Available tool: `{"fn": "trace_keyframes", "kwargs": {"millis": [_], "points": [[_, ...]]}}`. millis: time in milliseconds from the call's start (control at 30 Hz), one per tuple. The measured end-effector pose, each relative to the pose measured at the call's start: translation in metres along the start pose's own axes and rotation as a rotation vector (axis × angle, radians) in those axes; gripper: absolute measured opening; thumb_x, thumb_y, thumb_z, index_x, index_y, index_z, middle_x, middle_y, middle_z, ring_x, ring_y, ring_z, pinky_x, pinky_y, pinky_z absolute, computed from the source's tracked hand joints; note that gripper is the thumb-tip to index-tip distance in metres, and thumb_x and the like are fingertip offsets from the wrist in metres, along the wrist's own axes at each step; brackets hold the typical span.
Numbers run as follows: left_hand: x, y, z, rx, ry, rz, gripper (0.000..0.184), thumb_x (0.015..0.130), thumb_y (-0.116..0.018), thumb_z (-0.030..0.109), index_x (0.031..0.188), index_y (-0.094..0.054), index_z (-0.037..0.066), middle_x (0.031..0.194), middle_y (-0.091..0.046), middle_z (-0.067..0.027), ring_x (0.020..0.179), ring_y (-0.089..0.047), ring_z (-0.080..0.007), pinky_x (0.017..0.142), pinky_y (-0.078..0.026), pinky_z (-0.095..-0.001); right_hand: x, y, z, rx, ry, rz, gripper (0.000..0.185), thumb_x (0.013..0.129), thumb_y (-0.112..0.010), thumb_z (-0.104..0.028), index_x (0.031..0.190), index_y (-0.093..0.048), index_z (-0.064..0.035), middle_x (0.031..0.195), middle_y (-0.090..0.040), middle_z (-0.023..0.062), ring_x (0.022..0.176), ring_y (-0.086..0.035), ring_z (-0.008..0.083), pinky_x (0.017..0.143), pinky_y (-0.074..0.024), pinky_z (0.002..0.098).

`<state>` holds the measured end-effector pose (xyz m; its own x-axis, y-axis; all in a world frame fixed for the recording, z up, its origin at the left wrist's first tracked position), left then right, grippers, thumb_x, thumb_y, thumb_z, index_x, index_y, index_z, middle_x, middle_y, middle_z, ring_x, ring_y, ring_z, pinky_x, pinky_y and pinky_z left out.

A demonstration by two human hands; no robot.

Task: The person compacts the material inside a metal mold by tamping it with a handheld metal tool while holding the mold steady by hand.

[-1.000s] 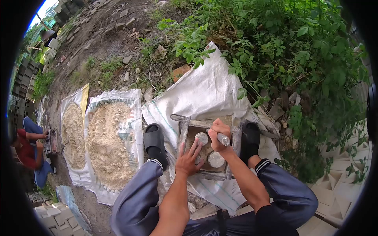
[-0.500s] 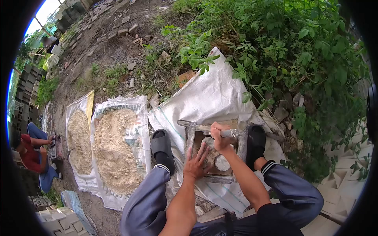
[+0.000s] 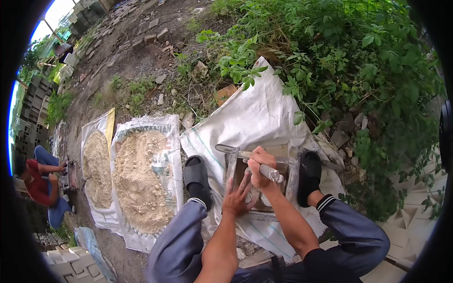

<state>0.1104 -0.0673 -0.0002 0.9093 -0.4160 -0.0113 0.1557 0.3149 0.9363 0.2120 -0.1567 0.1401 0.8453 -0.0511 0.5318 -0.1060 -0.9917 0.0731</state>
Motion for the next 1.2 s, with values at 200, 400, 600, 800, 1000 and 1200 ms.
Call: {"fn": "trace_keyframes", "kwargs": {"millis": [200,400,600,800,1000,1200], "points": [[0.001,-0.008,0.002,-0.039,0.023,-0.072,0.067,0.081,-0.064,0.044,0.139,-0.049,0.014,0.155,-0.035,-0.0090,0.140,-0.038,-0.0194,0.120,-0.015,-0.0527,0.006,-0.020,0.010,-0.136,-0.038,-0.154,0.017,0.077,-0.058,-0.006,0.063,-0.053,0.0029,0.062,-0.045,0.0139,0.056,-0.040,0.0271,0.055,-0.0349,0.0391],[0.000,0.002,0.006,-0.039,0.007,-0.054,0.080,0.082,-0.063,0.045,0.151,-0.034,0.017,0.161,-0.022,-0.0048,0.142,-0.034,-0.0176,0.120,-0.015,-0.0538,-0.014,0.014,0.017,-0.070,-0.076,-0.099,0.024,0.072,-0.061,-0.006,0.055,-0.045,-0.0007,0.054,-0.043,0.0107,0.058,-0.042,0.0262,0.052,-0.0352,0.0381],[-0.001,0.000,0.003,-0.023,0.018,-0.054,0.082,0.080,-0.065,0.042,0.151,-0.034,0.015,0.160,-0.026,-0.0053,0.139,-0.039,-0.0170,0.119,-0.015,-0.0540,-0.016,0.068,-0.012,-0.006,-0.004,0.134,0.032,0.082,-0.047,-0.013,0.054,-0.037,0.0005,0.051,-0.040,0.0036,0.045,-0.032,0.0140,0.053,-0.0326,0.0322],[0.000,0.001,0.009,-0.036,-0.003,-0.010,0.081,0.081,-0.063,0.041,0.151,-0.033,0.016,0.161,-0.024,-0.0054,0.131,-0.049,-0.0206,0.119,-0.016,-0.0531,-0.025,0.098,-0.001,-0.043,-0.055,0.128,0.032,0.077,-0.047,-0.013,0.051,-0.030,-0.0032,0.046,-0.037,0.0023,0.043,-0.027,0.0140,0.058,-0.0328,0.0329],[0.000,0.004,0.013,-0.011,-0.016,0.017,0.080,0.081,-0.063,0.040,0.151,-0.034,0.016,0.160,-0.025,-0.0057,0.130,-0.049,-0.0213,0.119,-0.016,-0.0530,-0.041,0.117,0.014,-0.170,-0.092,0.258,0.028,0.075,-0.047,-0.009,0.049,-0.041,-0.0004,0.044,-0.034,0.0013,0.043,-0.034,0.0135,0.055,-0.0361,0.0320],[-0.001,0.004,0.008,-0.061,0.028,-0.026,0.080,0.081,-0.063,0.041,0.151,-0.033,0.016,0.161,-0.024,-0.0054,0.131,-0.048,-0.0213,0.119,-0.016,-0.0533,-0.032,0.105,-0.019,-0.098,0.088,0.104,0.024,0.071,-0.058,-0.005,0.055,-0.040,-0.0007,0.052,-0.038,0.0067,0.050,-0.034,0.0231,0.053,-0.0341,0.0361]]}}
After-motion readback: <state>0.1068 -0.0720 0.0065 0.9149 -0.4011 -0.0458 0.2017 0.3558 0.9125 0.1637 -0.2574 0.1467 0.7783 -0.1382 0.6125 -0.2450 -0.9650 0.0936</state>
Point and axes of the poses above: each hand's wrist, its own x-axis towards the middle knuckle, its own y-axis out of the back of the hand, z = x × y, the point moved 10 cm from there along x, towards the middle knuckle
